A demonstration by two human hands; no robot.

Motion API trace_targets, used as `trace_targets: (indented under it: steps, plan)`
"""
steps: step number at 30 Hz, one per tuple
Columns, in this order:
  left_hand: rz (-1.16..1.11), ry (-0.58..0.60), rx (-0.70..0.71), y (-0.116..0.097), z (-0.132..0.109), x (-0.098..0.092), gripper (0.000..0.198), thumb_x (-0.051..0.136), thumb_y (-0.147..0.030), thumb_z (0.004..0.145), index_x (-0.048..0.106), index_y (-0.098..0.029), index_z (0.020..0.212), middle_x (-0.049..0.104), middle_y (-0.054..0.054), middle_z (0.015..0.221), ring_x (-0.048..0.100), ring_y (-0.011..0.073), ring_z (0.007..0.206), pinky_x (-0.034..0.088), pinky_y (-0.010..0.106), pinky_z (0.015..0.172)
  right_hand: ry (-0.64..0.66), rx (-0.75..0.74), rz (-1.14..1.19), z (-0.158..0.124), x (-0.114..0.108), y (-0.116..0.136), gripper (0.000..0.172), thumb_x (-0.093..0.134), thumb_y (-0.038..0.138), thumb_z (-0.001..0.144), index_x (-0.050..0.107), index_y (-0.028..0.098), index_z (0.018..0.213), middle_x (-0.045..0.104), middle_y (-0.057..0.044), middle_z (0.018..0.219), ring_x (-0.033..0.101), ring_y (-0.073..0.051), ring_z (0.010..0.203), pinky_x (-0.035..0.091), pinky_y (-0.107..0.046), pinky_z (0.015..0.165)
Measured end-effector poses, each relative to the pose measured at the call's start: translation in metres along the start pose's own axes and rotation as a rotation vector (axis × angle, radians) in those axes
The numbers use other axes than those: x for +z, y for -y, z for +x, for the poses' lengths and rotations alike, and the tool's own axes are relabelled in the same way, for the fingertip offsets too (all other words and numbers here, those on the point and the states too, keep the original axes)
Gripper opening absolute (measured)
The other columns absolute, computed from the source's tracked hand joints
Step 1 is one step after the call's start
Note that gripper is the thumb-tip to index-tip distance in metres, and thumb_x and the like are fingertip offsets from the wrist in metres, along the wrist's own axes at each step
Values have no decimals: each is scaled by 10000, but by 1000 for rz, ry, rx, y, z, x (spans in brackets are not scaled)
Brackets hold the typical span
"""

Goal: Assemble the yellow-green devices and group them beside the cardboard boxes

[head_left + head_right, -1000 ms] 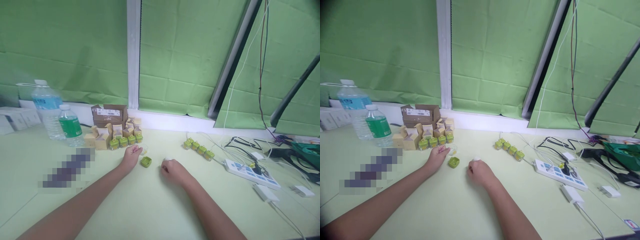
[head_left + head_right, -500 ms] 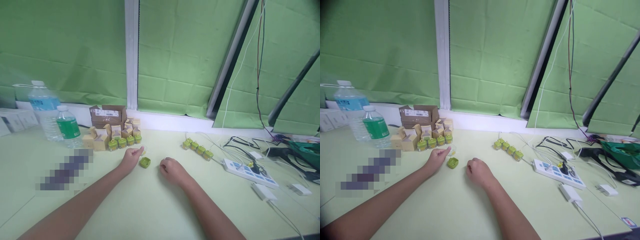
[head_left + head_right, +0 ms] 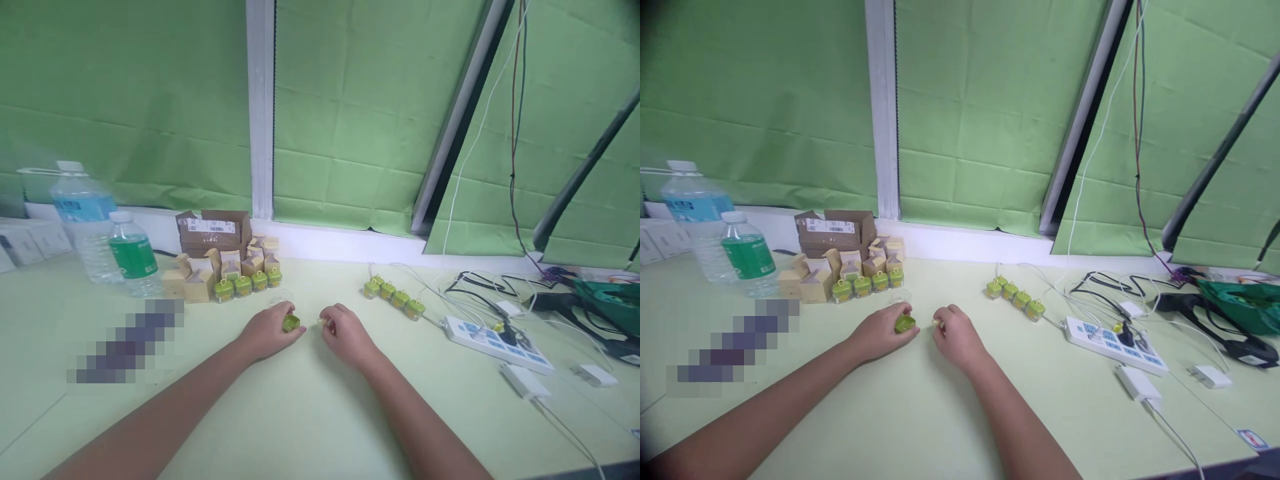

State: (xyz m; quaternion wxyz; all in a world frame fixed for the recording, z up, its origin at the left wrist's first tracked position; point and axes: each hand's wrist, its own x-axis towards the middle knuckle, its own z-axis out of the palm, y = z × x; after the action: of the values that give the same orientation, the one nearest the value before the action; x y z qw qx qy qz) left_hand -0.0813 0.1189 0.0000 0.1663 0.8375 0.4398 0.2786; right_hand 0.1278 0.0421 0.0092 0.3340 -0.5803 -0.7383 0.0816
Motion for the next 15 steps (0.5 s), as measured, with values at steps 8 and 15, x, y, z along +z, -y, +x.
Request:
trace_targets:
  steps: [8,15]
  plan:
    - [-155,88,125,6,1,14,313,671,-361,740,651,-232,1025,679,61,1018,624,261,945,456,329,813,-100,-24,181,3,6,1,248,556,39,780,708,186,910,632,-38,883,622,-130,748,515,-242,731]
    - [-232,133,142,-5,-3,22,274,646,-270,730,652,-227,1001,681,41,932,620,240,888,465,318,765,-19,7,249,3,13,5,267,544,97,821,757,223,921,710,-15,849,637,-132,735,495,-228,711]
